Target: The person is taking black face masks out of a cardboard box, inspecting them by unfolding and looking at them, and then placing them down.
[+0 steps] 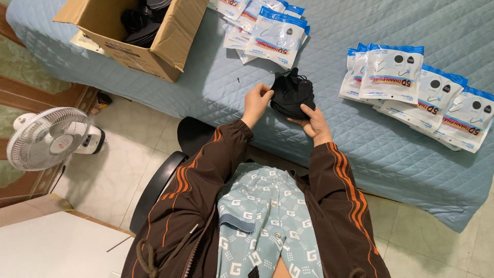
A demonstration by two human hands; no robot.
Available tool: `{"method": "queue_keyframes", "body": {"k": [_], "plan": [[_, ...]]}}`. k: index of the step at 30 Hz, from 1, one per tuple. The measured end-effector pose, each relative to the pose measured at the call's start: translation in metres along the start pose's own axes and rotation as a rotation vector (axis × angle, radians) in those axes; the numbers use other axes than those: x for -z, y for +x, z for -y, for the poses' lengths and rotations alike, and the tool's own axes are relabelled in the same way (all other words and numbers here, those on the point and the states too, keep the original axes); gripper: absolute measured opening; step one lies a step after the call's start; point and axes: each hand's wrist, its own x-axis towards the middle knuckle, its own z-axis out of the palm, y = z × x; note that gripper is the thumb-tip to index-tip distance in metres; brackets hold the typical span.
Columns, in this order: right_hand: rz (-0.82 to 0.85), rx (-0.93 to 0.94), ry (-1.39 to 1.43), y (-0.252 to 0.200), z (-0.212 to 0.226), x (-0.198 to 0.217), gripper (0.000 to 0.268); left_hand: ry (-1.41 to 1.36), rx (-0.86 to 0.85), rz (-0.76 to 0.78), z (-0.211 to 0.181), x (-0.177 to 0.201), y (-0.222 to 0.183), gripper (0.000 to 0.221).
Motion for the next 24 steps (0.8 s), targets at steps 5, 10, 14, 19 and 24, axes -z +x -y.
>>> {"method": "queue_keyframes", "body": {"k": [5,10,14,19,24], "plan": [[-0.017,0.003,0.056,0.001,-0.001,0.006,0.04,-0.285,0.135,0.004,-0.024,0.027,0.001,0.014],[-0.058,0.028,0.172,0.008,-0.009,0.026,0.037,-0.451,0.182,-0.035,-0.006,0.041,0.01,0.017],[-0.085,0.028,0.316,0.009,-0.003,0.025,0.033,-0.034,0.15,-0.024,0.021,0.052,0.02,0.021],[-0.107,0.023,0.406,0.009,-0.005,0.033,0.032,0.131,0.108,0.106,0.034,0.05,0.022,0.031],[-0.092,0.03,0.474,0.01,-0.005,0.034,0.036,0.279,0.002,0.225,0.026,0.036,0.016,0.036]]}}
